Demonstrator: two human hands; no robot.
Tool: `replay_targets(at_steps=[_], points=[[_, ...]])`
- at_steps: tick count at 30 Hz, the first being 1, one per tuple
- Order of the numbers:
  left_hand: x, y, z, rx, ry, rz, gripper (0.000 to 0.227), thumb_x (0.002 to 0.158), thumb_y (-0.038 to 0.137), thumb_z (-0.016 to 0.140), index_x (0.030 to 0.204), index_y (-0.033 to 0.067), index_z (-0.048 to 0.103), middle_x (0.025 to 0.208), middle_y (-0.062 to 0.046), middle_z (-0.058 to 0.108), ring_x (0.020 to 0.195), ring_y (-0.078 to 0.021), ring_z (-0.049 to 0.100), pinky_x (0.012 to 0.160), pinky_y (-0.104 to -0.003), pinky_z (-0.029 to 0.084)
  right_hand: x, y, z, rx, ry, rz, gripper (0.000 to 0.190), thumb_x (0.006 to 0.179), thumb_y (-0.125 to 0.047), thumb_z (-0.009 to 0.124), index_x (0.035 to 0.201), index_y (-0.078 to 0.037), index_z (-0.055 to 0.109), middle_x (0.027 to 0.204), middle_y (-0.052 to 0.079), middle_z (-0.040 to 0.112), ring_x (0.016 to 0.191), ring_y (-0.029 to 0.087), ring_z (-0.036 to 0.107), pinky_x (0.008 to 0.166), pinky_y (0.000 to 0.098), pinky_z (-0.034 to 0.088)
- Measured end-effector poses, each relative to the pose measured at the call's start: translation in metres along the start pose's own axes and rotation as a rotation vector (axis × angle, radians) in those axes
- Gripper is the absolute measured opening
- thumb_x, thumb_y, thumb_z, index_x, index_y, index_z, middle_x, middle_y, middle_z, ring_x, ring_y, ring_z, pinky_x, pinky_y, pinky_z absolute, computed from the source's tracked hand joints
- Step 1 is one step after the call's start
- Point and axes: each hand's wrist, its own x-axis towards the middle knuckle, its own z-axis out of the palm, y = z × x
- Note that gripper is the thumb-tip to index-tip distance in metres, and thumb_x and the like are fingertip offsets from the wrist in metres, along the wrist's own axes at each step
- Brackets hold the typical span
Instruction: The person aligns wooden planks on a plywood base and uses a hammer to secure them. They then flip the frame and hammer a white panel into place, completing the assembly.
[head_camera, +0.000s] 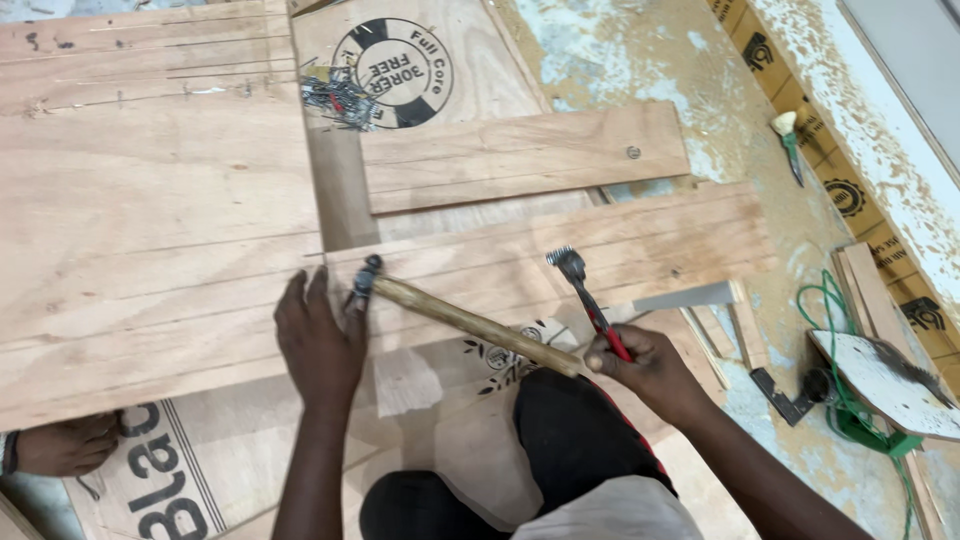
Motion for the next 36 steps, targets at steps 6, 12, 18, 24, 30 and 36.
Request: replay_targets(at_steps=[6, 12, 18, 24, 30, 36], points=[[-0.092, 0.149, 0.009, -0.644, -0.188, -0.138, 0.044, 0.096, 0.023, 0.067, 0.135, 0.0023, 0.061, 0.125, -0.017, 0.068, 0.116, -0.0294, 0.065, 0.098, -0.04, 0.053, -0.079, 0.078, -0.045, 0.105, -0.02, 0.011, 0.018, 0.087, -0.021, 0.079, 0.087, -0.003, 0.074, 0.08, 0.001, 0.072, 0.077, 0.009, 0.065, 0.073, 0.028, 0.054], [-0.157, 0.262, 0.042, -1.051, -0.66, -0.205, 0.043, 0.096, 0.018, 0.063, 0.135, 0.0007, 0.06, 0.116, -0.01, 0.072, 0.106, -0.0163, 0.069, 0.09, -0.03, 0.055, -0.136, 0.158, -0.088, 0.312, -0.052, 0.104, 0.015, 0.093, -0.017, 0.076, 0.095, -0.002, 0.072, 0.084, 0.003, 0.071, 0.079, 0.012, 0.063, 0.07, 0.0288, 0.051], [-0.191, 0.272, 0.093, -1.044, -0.895, -0.285, 0.038, 0.101, 0.026, 0.059, 0.13, 0.0025, 0.066, 0.112, -0.008, 0.074, 0.102, -0.0168, 0.068, 0.088, -0.029, 0.053, -0.065, 0.225, -0.235, 0.536, 0.202, 0.041, 0.036, 0.093, -0.026, 0.07, 0.122, -0.005, 0.065, 0.118, 0.007, 0.072, 0.093, 0.014, 0.067, 0.074, 0.0332, 0.055], [-0.201, 0.262, 0.098, -1.005, -0.94, -0.383, 0.042, 0.099, 0.034, 0.058, 0.13, 0.0065, 0.066, 0.117, -0.006, 0.073, 0.102, -0.0166, 0.07, 0.086, -0.029, 0.053, -0.069, 0.271, -0.223, 0.421, 0.297, 0.225, 0.045, 0.093, -0.032, 0.075, 0.122, 0.002, 0.066, 0.116, 0.018, 0.072, 0.068, 0.021, 0.052, 0.058, 0.0365, 0.046], [-0.209, 0.261, 0.06, -1.024, -0.933, -0.354, 0.049, 0.097, 0.034, 0.062, 0.136, 0.0051, 0.064, 0.126, -0.009, 0.073, 0.109, -0.0177, 0.069, 0.093, -0.033, 0.053, -0.137, 0.222, -0.123, 0.575, 0.007, 0.026, 0.049, 0.092, -0.043, 0.07, 0.119, -0.002, 0.072, 0.12, 0.009, 0.075, 0.112, 0.017, 0.069, 0.1, 0.0366, 0.052], [-0.197, 0.296, 0.027, -1.309, -0.854, -0.045, 0.056, 0.098, 0.017, 0.065, 0.15, 0.0007, 0.05, 0.136, -0.01, 0.065, 0.121, -0.0169, 0.062, 0.105, -0.032, 0.05, -0.186, 0.152, -0.09, 0.381, -0.309, -0.297, 0.042, 0.1, -0.039, 0.072, 0.11, 0.002, 0.074, 0.117, 0.015, 0.074, 0.115, 0.027, 0.067, 0.105, 0.0411, 0.051]])
